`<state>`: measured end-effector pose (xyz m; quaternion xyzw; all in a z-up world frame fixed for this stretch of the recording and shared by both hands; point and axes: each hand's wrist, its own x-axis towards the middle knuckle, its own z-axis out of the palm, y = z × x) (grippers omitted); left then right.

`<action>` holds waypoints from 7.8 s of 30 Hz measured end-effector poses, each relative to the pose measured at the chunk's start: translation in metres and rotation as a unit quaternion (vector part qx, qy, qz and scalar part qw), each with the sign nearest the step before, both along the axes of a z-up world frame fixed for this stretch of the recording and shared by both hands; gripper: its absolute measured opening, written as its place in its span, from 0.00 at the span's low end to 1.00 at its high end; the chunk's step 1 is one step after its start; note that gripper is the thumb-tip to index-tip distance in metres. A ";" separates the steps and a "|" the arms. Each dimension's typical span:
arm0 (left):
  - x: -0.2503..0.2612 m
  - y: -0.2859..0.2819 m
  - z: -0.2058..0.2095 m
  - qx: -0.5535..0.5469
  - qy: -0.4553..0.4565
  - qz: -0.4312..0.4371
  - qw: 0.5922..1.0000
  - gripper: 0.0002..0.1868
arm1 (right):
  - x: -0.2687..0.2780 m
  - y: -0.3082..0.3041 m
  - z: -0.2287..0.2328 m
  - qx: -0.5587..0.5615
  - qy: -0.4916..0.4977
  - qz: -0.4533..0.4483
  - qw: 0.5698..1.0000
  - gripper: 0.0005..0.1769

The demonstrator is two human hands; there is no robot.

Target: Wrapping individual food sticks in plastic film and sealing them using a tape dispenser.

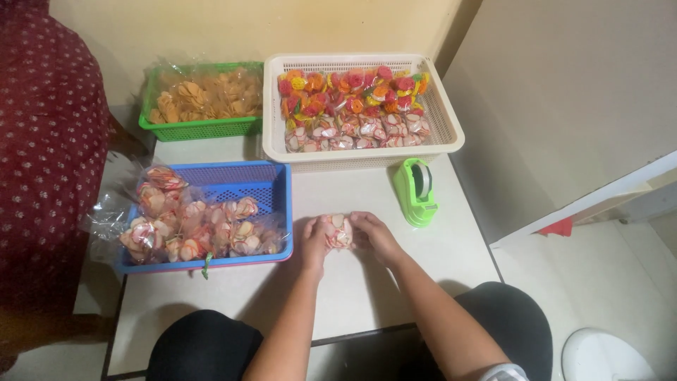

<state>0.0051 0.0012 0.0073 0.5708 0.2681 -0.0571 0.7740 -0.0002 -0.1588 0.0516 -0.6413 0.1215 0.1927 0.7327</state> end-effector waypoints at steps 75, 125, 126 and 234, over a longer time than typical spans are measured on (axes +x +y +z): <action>0.276 0.049 0.061 0.652 -0.163 -0.324 0.666 0.34 | 0.294 0.002 0.016 -0.620 -0.424 0.188 0.633 0.26; 0.154 0.237 0.075 0.562 0.020 -0.313 0.766 0.13 | 0.169 0.198 -0.025 -0.090 -0.176 0.130 0.972 0.23; 0.157 0.241 0.069 0.534 0.031 -0.287 0.794 0.14 | 0.168 0.196 -0.017 -0.056 -0.203 0.112 0.971 0.22; 0.001 -0.002 0.008 -0.027 -0.081 -0.030 0.996 0.15 | 0.003 0.018 0.041 -0.080 -0.075 -0.020 0.994 0.12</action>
